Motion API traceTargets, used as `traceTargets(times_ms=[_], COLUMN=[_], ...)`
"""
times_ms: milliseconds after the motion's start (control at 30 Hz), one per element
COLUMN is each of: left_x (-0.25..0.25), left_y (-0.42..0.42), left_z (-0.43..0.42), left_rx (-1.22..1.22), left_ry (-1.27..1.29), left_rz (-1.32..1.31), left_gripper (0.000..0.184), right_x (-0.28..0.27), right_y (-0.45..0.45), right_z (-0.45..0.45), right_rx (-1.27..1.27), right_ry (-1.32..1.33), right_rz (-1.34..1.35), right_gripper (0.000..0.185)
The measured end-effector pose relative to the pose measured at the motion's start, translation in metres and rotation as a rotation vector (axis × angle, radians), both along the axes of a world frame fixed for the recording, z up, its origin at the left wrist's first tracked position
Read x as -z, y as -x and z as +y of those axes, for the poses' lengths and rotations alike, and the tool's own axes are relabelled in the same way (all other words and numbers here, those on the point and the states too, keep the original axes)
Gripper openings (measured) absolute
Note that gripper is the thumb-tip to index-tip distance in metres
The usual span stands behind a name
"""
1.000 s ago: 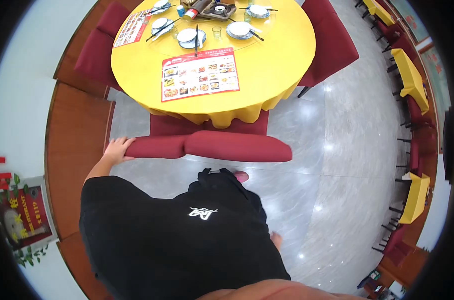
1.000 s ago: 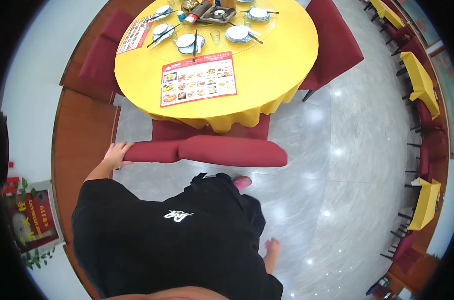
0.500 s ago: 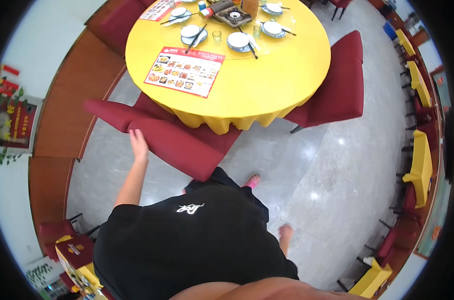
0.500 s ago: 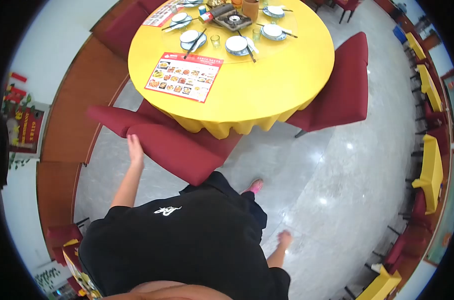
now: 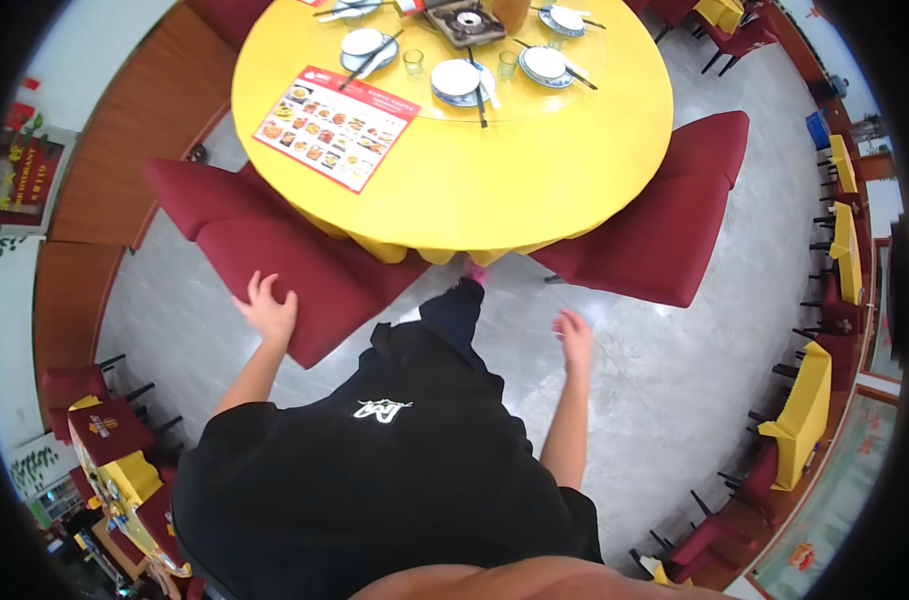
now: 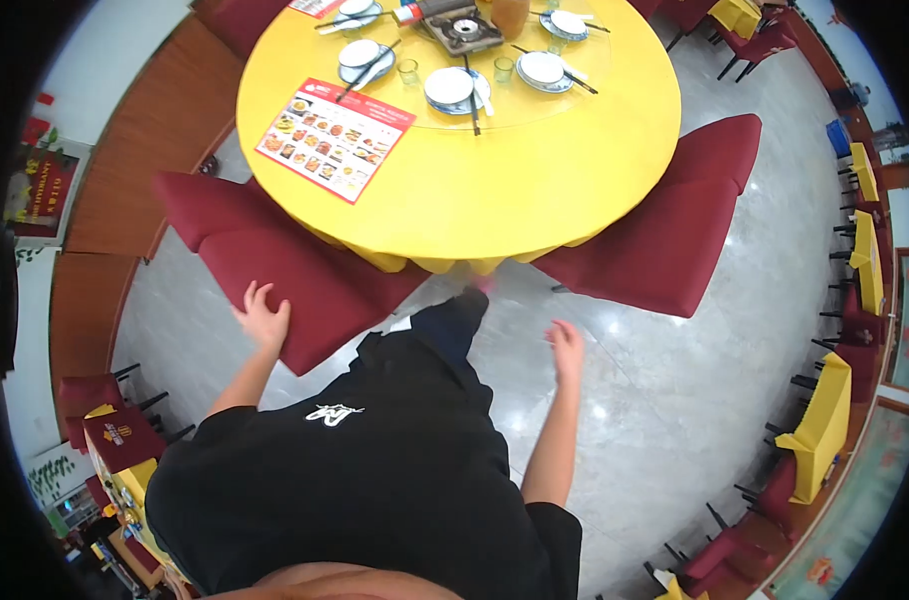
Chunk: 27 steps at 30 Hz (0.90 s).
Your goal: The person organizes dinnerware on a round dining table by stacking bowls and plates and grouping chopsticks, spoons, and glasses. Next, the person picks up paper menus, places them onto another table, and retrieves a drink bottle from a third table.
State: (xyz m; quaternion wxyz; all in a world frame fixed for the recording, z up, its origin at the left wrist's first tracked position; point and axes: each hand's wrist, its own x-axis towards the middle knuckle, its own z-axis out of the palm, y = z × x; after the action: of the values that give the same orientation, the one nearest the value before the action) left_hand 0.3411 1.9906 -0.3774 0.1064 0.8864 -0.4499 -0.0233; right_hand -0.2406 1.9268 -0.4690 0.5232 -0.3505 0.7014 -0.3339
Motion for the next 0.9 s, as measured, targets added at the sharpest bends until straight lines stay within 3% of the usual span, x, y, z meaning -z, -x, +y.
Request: traceTargets(times_ms=[100,267,367,433,500,633,833,900], left_x=[-0.019,-0.028,-0.033,-0.028,-0.031,-0.036,-0.038,-0.037], left_y=[0.02,0.03,0.03,0.022,0.025,0.031,0.026,0.03], left_z=[-0.014,-0.031,-0.035,-0.036,-0.042,-0.049,-0.052,-0.051], left_rx=[-0.108,-0.143,-0.166,-0.05,-0.066,-0.138,-0.112,-0.142], left_ry=[-0.1,-0.235,-0.294,-0.211,-0.216,-0.224,-0.19,-0.195], left_rz=[0.003,-0.043,-0.055,-0.123,-0.111,-0.089,-0.117,-0.119], left_gripper=[0.046,0.045,0.048,0.053,0.054,0.054,0.05,0.05], right_x=[0.0,-0.005,0.001,-0.016,-0.01,0.011,0.038,0.032], right_y=[-0.029,-0.07,-0.103,-0.141,-0.163,-0.199,-0.214,-0.216], right_z=[-0.036,-0.101,-0.179,-0.245,-0.302,-0.38,-0.411,-0.417], right_rx=[-0.19,-0.077,-0.31,-0.195,-0.236,-0.182,-0.259,-0.326], right_ry=[-0.022,-0.298,-0.172,-0.267,-0.244,-0.272,-0.327,-0.356], right_rz=[-0.002,-0.166,-0.294,-0.519,-0.506,-0.541,-0.678,-0.608], right_gripper=[0.025,0.022,0.023,0.027,0.037,0.039,0.032,0.026])
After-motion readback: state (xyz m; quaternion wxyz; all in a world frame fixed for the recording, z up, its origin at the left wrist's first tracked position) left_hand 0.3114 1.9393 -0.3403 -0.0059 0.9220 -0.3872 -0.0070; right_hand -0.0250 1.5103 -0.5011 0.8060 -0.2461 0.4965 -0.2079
